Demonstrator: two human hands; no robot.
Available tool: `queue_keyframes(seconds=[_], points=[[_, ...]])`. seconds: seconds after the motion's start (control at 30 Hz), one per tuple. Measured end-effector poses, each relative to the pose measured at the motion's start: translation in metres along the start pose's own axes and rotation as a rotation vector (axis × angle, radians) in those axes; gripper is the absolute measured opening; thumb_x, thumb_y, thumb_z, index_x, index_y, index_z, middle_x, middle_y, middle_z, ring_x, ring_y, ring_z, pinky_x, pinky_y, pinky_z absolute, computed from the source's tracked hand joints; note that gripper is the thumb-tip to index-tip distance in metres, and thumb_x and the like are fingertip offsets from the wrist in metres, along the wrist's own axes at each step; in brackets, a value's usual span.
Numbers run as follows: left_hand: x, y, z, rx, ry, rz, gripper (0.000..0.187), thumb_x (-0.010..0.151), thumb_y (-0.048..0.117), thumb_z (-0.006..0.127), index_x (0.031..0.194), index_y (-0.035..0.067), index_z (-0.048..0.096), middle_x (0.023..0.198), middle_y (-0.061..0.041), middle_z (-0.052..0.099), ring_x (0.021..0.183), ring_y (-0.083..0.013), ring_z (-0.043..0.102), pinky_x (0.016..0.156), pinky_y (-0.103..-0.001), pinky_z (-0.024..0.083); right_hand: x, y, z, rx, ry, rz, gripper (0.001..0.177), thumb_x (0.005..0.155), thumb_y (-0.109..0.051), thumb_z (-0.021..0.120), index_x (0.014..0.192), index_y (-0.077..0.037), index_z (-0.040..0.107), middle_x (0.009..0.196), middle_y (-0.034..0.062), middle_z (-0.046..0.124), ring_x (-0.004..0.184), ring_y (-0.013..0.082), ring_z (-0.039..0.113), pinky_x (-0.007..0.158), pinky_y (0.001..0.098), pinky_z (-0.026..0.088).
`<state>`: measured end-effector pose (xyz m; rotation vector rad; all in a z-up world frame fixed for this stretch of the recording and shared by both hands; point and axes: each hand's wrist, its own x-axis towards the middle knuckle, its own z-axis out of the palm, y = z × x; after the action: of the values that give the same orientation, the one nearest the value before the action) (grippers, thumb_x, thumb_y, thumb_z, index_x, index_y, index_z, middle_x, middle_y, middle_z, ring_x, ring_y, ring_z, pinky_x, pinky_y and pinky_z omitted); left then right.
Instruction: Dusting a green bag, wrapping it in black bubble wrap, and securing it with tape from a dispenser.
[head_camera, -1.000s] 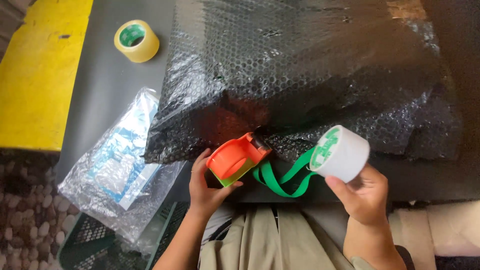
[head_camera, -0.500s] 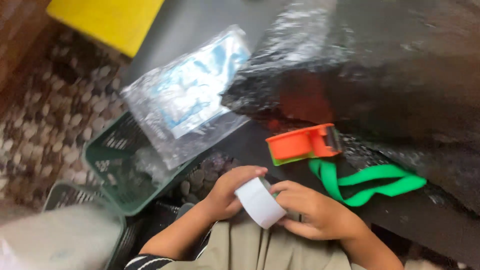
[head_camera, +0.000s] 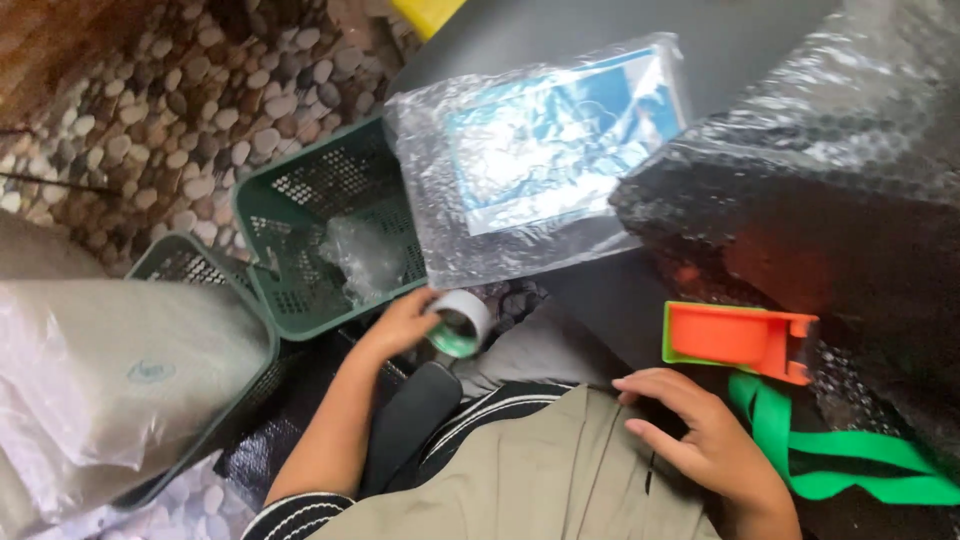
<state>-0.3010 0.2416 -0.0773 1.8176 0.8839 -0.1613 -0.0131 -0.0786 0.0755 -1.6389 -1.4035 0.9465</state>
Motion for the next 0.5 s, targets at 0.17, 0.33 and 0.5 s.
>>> queue_keyframes(seconds=[0.17,0.33,0.5], points=[[-0.007,-0.042,-0.044,0.082,0.113,-0.641,0.051,0.095,0.035,0.061,0.141,0.013,0.051,0.129,-0.012,0.064,0.104,-0.0305,0.066,0.083,-0.044,0.049,0.000,0.014,0.002,-0.013,0.035,0.186,0.039,0.085,-0.019,0.075,0.124,-0.015,0.073,0.113,0.0024,0.080,0.103,0.0133,0.076,0.098,0.0274,0.053],[-0.003,-0.101,-0.066,-0.027,0.100,-0.783,0.037,0.097,0.030,0.064,0.129,0.011,0.057,0.109,-0.014,0.069,0.079,-0.0264,0.071,0.072,-0.041,0.053,0.014,0.018,0.002,-0.122,-0.044,0.413,0.050,0.083,-0.025,0.074,0.133,-0.026,0.068,0.120,-0.0044,0.082,0.109,0.0064,0.075,0.080,0.0238,0.053],[0.002,-0.162,-0.060,-0.388,0.223,-0.856,0.029,0.104,0.025,0.062,0.084,0.006,0.055,0.075,-0.016,0.061,0.062,-0.0244,0.064,0.062,-0.036,0.060,0.018,0.026,-0.003,-0.163,-0.099,0.419,0.051,0.084,-0.029,0.074,0.135,-0.028,0.068,0.121,-0.0058,0.083,0.113,0.0065,0.076,0.094,0.0227,0.053]])
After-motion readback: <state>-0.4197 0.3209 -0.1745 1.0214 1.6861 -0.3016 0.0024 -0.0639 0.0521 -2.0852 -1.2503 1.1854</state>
